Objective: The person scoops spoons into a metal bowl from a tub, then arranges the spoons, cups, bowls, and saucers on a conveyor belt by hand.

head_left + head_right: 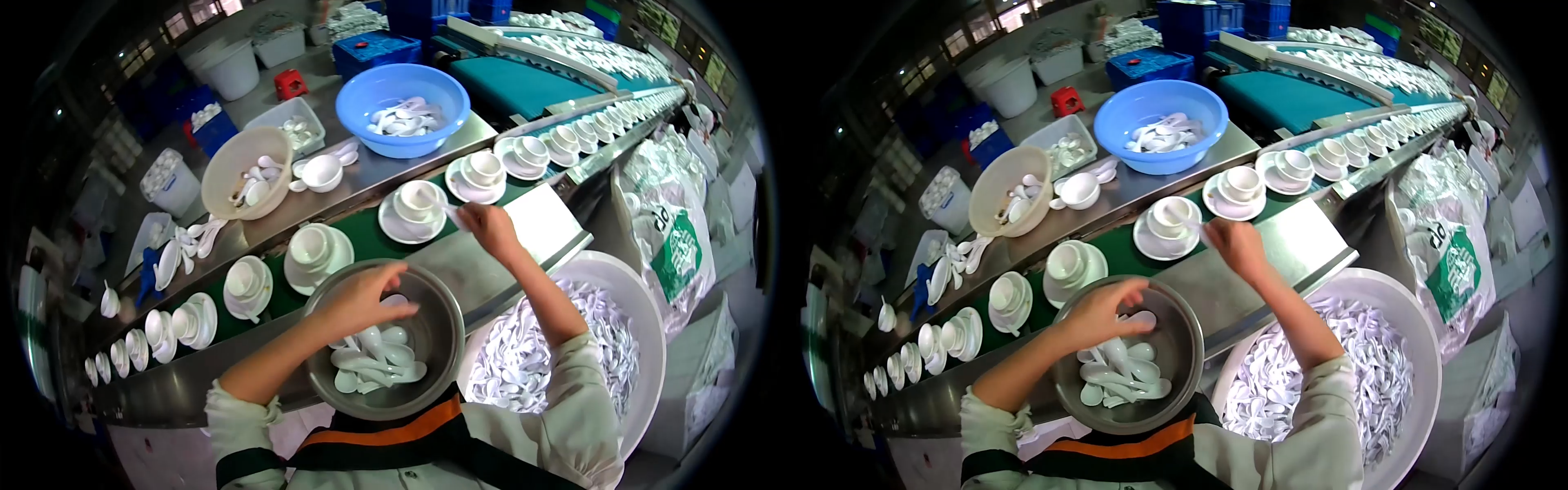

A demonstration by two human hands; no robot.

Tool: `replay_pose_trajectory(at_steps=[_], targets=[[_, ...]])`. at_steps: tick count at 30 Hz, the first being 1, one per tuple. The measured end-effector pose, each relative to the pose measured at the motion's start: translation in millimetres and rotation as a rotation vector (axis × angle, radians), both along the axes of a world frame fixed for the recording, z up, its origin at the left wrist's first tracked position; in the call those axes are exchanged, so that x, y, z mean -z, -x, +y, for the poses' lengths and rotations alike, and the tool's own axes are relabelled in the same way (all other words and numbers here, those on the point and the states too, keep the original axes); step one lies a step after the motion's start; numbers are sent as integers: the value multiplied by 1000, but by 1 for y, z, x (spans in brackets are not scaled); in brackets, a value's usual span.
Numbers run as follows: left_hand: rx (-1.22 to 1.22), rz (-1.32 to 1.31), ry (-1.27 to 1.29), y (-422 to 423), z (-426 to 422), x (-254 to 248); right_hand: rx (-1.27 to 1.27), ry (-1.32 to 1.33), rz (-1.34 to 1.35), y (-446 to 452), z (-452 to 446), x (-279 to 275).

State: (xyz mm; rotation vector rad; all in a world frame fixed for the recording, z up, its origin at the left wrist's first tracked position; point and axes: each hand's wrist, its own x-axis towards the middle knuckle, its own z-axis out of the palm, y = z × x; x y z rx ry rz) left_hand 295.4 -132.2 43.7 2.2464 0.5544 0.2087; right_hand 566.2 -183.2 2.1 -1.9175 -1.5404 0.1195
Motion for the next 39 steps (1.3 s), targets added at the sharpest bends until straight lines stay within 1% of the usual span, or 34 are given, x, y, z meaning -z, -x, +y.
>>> replay_pose_trajectory(at_steps=[1,3,4,5,6,8,9,10,11,12,14,16,18,20,22,23,24,26,28,29,30,32,33,34,35,36,37,38,39], targets=[[17,-1,1,6,-2,-2,71,36,-36,-22,10,16],[470,322,-463,16,-10,0,165,73,-85,-54,24,59],[463,318,-472,20,-14,13,184,72,-101,-65,34,73],[477,330,-532,24,-16,34,228,99,-40,-67,42,80],[484,346,-594,28,-14,48,235,68,-51,-72,51,93],[519,362,-593,21,-12,49,227,65,-50,-66,62,94],[468,260,-650,23,-12,52,223,126,-46,-62,66,92],[516,304,-574,20,-10,50,219,192,-42,-57,66,86],[509,276,-564,24,-8,51,196,272,-69,-52,65,77],[505,245,-553,28,-6,52,145,326,-203,-46,63,68],[459,269,-517,31,1,44,40,259,-239,-16,44,28],[432,298,-469,35,10,34,-201,40,-43,14,26,-3],[339,165,-237,38,17,24,-497,111,393,51,-2,-44],[307,135,-212,37,21,7,-759,107,294,72,-21,-46],[170,130,11,33,26,-6,-839,60,30,87,-30,-43],[160,99,44,32,26,-8,-771,98,26,90,-33,-39],[171,101,62,32,27,-7,-761,114,37,91,-34,-36],[91,72,75,30,24,1,-734,68,-25,88,-36,-32],[17,-28,246,29,25,14,-713,80,26,88,-38,-33],[-46,-152,297,28,23,14,-721,79,254,84,-36,-30],[-186,-22,417,28,26,7,-727,66,474,77,-31,-27],[-229,-230,153,32,32,10,-498,-130,513,59,-16,-19],[-217,-161,41,35,31,9,-331,-120,249,46,-4,-15],[-219,-158,43,37,27,13,-164,-109,-12,33,8,-7],[-23,-95,-133,39,22,22,-167,-107,-9,23,19,13],[172,-33,-309,40,16,30,-100,-55,-188,15,34,38],[236,60,-371,37,9,39,-34,-7,-369,10,47,59],[226,60,-375,33,4,52,-47,48,-426,11,57,73],[217,153,-490,29,1,67,-64,30,-465,15,64,81]])
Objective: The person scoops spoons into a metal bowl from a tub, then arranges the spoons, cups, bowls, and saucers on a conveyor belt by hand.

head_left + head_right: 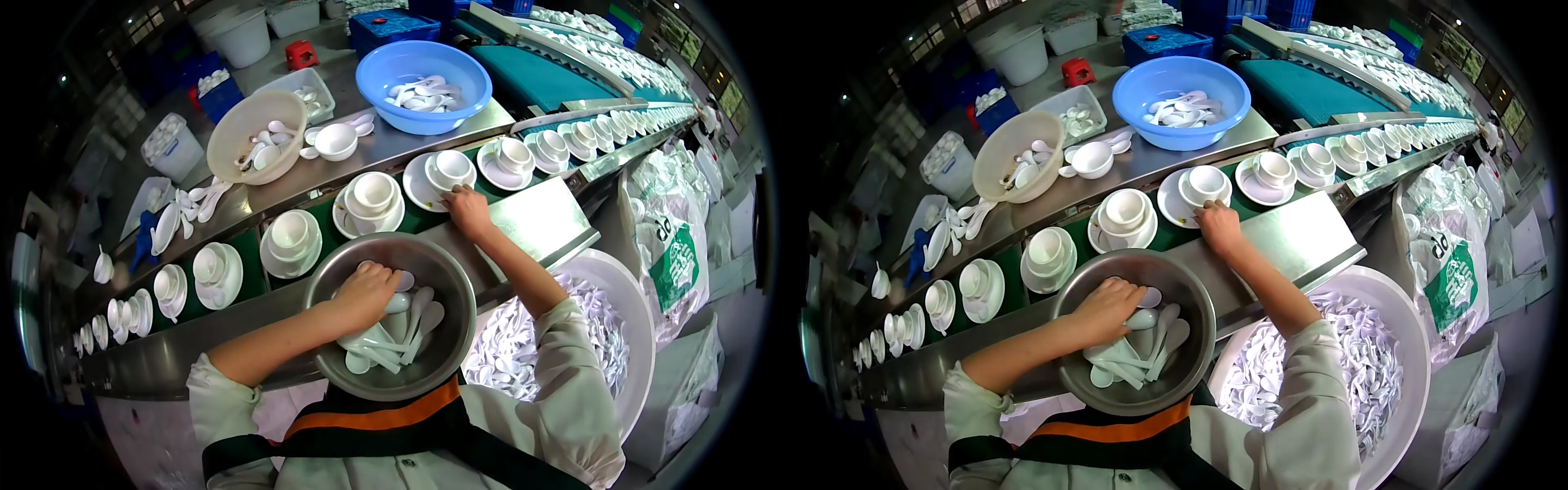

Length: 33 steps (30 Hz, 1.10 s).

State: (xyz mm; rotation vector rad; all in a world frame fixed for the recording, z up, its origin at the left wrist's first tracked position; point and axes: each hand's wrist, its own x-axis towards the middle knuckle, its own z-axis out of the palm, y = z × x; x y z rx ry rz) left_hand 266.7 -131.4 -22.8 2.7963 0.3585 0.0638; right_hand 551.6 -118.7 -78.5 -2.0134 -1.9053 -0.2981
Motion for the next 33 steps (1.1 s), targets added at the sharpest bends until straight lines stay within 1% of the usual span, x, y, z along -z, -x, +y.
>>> replay_pose_trajectory(at_steps=[1,2,3,4,5,6,7,8,9,10,11,13,14,15,16,17,18,19,20,21,22,23,24,25,26,27,29,30,31,32,33], targets=[[-18,79,-123,-4,-4,3,-20,-14,-36,8,4,-2],[-53,29,-135,-6,-4,4,-27,-13,-33,14,6,-5],[-59,32,-133,-7,2,4,-59,-9,26,18,7,-7],[-94,90,-42,-8,9,3,-90,-1,88,24,2,-17],[-129,148,51,-9,14,2,-96,6,94,31,-7,-33],[-143,76,149,-3,16,-7,-170,-13,248,38,-17,-54],[-151,78,153,-2,16,-15,-243,-32,403,44,-27,-74],[-130,-26,234,0,16,-23,-247,-27,410,51,-38,-88],[-108,-128,317,1,18,-29,-414,-52,459,58,-52,-100],[-74,-245,320,-3,19,-34,-580,-76,507,63,-62,-107],[-122,-201,343,-7,17,-56,-578,-66,513,66,-70,-111],[-234,-217,480,-12,19,-64,-644,181,617,67,-79,-114],[-273,-426,272,-14,20,-61,-596,85,581,62,-80,-112],[-309,-631,58,-15,22,-59,-597,86,576,56,-80,-110],[-334,-655,-96,-12,25,-62,-425,-2,582,52,-79,-108],[-333,-654,-98,-8,24,-61,-253,-93,587,46,-76,-104],[-340,-480,-22,-2,19,-56,-253,-95,587,37,-69,-92],[-347,-301,56,4,11,-52,-178,-109,391,27,-60,-70],[-317,-73,12,3,1,-54,-111,-124,191,19,-50,-49],[-327,-73,11,2,-9,-48,-4,-52,65,16,-43,-29],[-259,114,-1,2,-19,-38,-15,-28,-39,10,-34,-13],[-192,303,-9,1,-26,-29,-30,-5,-140,9,-28,-9],[-214,303,-9,1,-28,-22,-51,-11,-140,9,-22,-5],[-181,215,-46,3,-29,-14,-35,58,-122,14,-18,-9],[-143,132,-79,4,-31,-11,-17,134,-101,23,-19,-21],[-162,138,-75,6,-33,-8,-45,179,-81,30,-18,-35],[-109,-103,93,11,-32,-5,-272,2,114,56,-25,-75],[-84,-178,111,14,-36,-10,-433,12,198,67,-30,-96],[-94,-172,115,18,-40,-18,-589,24,286,80,-34,-110],[-56,-72,224,21,-46,-27,-594,29,294,90,-39,-116],[-18,27,332,24,-52,-34,-796,139,238,100,-44,-119]])
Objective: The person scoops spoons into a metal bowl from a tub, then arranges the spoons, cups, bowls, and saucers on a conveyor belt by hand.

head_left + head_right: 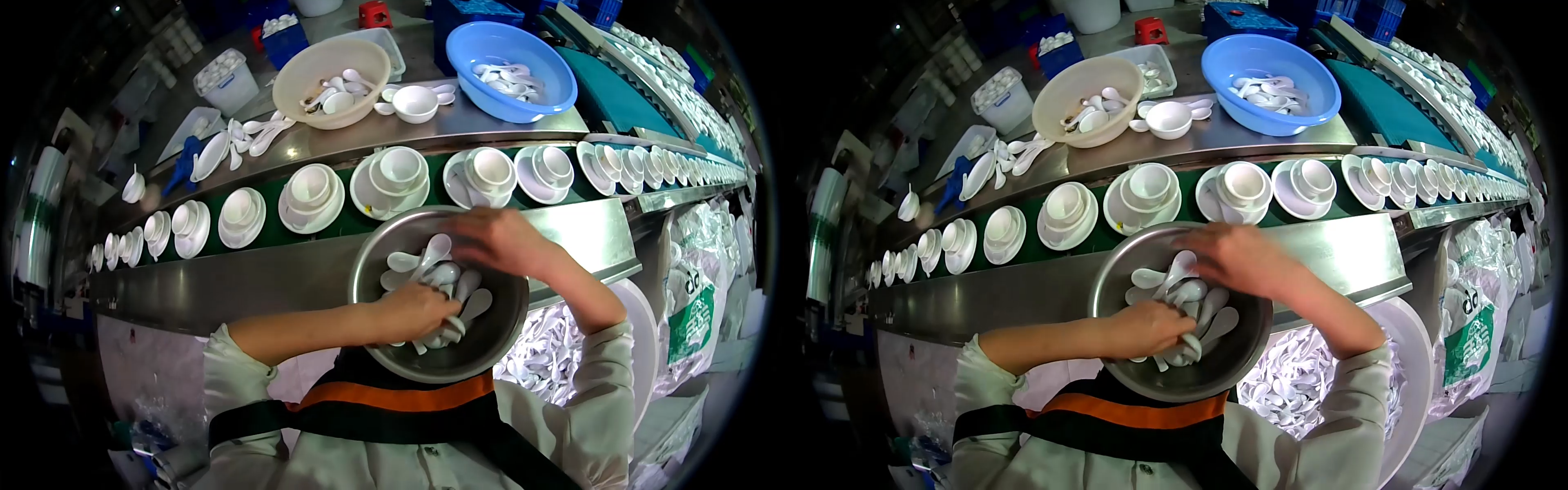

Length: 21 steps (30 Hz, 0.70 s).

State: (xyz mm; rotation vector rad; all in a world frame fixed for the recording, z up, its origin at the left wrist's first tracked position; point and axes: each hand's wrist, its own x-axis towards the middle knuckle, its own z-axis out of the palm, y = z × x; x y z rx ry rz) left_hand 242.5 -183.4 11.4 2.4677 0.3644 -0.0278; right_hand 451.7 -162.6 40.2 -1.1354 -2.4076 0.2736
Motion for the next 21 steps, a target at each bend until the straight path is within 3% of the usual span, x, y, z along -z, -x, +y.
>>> replay_pose_trajectory(at_steps=[1,2,5,10,12,15,16,18,20,21], targets=[[78,71,-25,4,-4,-3,-213,58,-77,7,-6,2],[78,71,-19,8,-8,-1,-213,63,-77,11,-15,12],[121,94,-54,19,-10,9,-237,-126,-402,17,-39,46],[202,61,-52,22,-1,2,-288,29,-688,12,-54,35],[139,61,159,23,4,-12,-246,8,-654,4,-56,24],[74,27,243,27,16,-41,-75,180,-173,-20,-45,0],[25,28,311,28,21,-45,-71,180,-177,-27,-40,-3],[49,7,312,29,32,-38,281,200,92,-39,-27,-8],[0,-136,515,27,35,-36,487,22,154,-61,-10,9],[-39,-209,484,28,41,-32,593,-55,104,-78,0,24]])
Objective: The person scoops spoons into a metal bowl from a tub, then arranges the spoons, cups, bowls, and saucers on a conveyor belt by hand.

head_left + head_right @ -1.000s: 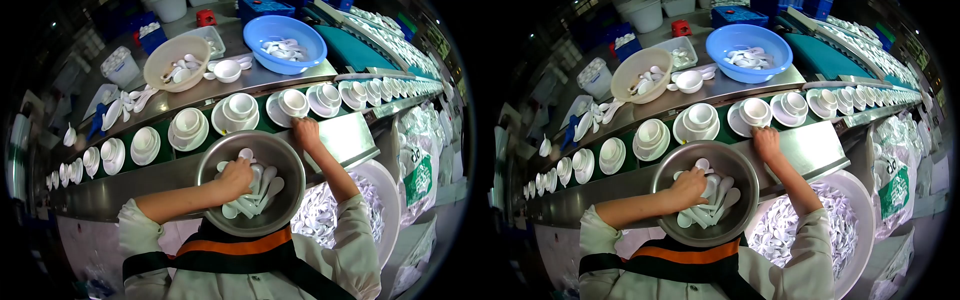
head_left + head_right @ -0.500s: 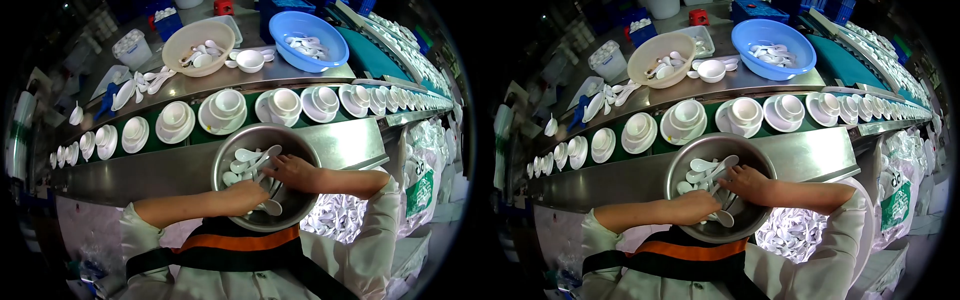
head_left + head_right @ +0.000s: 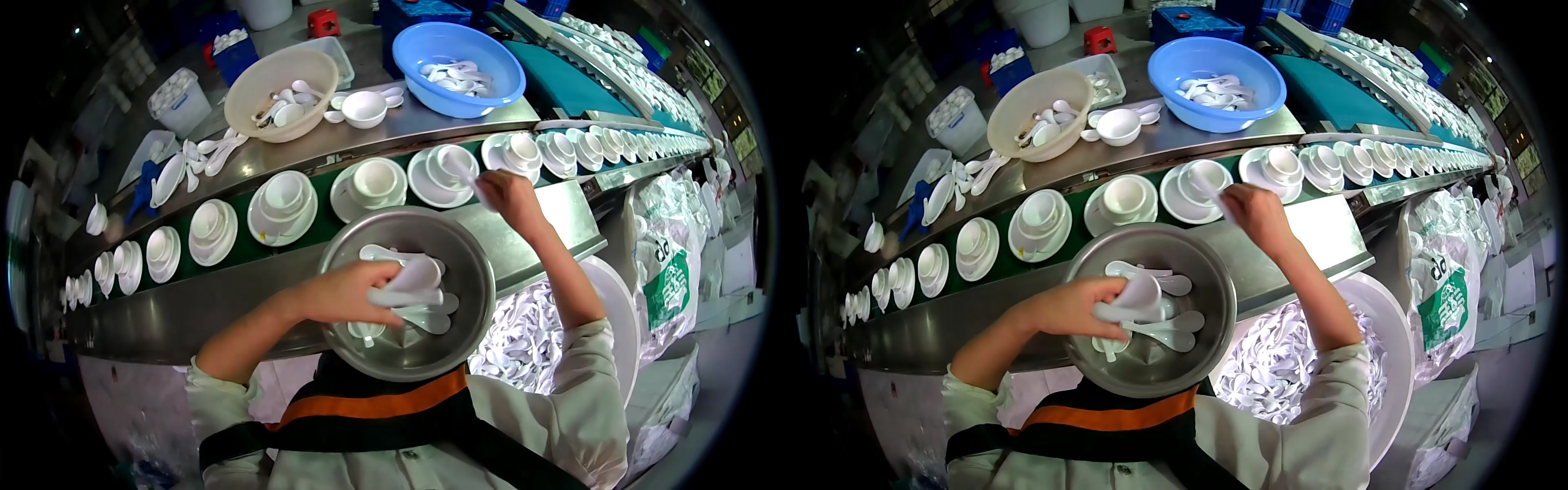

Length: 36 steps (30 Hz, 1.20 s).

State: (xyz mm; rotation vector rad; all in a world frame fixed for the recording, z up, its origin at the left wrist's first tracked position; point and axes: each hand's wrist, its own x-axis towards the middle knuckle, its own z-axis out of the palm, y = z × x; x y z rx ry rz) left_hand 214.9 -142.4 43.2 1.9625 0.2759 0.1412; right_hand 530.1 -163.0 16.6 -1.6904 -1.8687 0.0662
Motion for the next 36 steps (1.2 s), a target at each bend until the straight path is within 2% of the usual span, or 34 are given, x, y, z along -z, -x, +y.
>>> replay_pose_trajectory(at_steps=[1,2,3,4,8,12,15,17,19,21,23,24,25,27,29,30,31,33,34,36], targets=[[12,-3,-6,0,5,-6,111,-54,-65,-18,10,17],[-154,35,239,0,11,-14,123,-58,-68,-33,18,35],[-324,75,487,-3,17,-20,266,-27,-163,-48,26,54],[-380,11,482,-8,26,-21,410,5,-257,-58,33,70],[-558,-100,363,-36,77,-3,481,76,-422,-57,53,95],[-726,-25,386,-48,104,31,486,-61,-370,-36,48,68],[-797,28,394,-45,116,62,576,-131,-332,-65,43,65],[-843,45,373,-41,124,84,666,-15,-252,-95,38,73],[-1014,129,276,-37,128,95,719,135,-203,-119,35,86],[-1030,177,222,-32,126,99,734,139,-163,-129,37,98],[-1034,320,12,-27,126,109,686,183,-137,-133,41,105],[-1026,297,-98,-22,130,122,646,170,-134,-136,44,108],[-1006,256,18,-21,128,124,604,162,-128,-137,47,113],[-981,181,-51,-9,137,149,566,231,-86,-133,52,108],[-892,291,149,3,133,123,541,231,-210,-117,55,98],[-833,231,-20,15,145,143,509,197,-289,-111,54,96],[-839,234,-15,21,145,140,479,158,-371,-102,54,90],[-910,473,2,29,141,121,425,150,-342,-101,60,96],[-919,587,-73,34,141,113,380,142,-311,-101,63,99],[-1019,544,-379,52,140,109,385,194,-261,-99,67,109]])
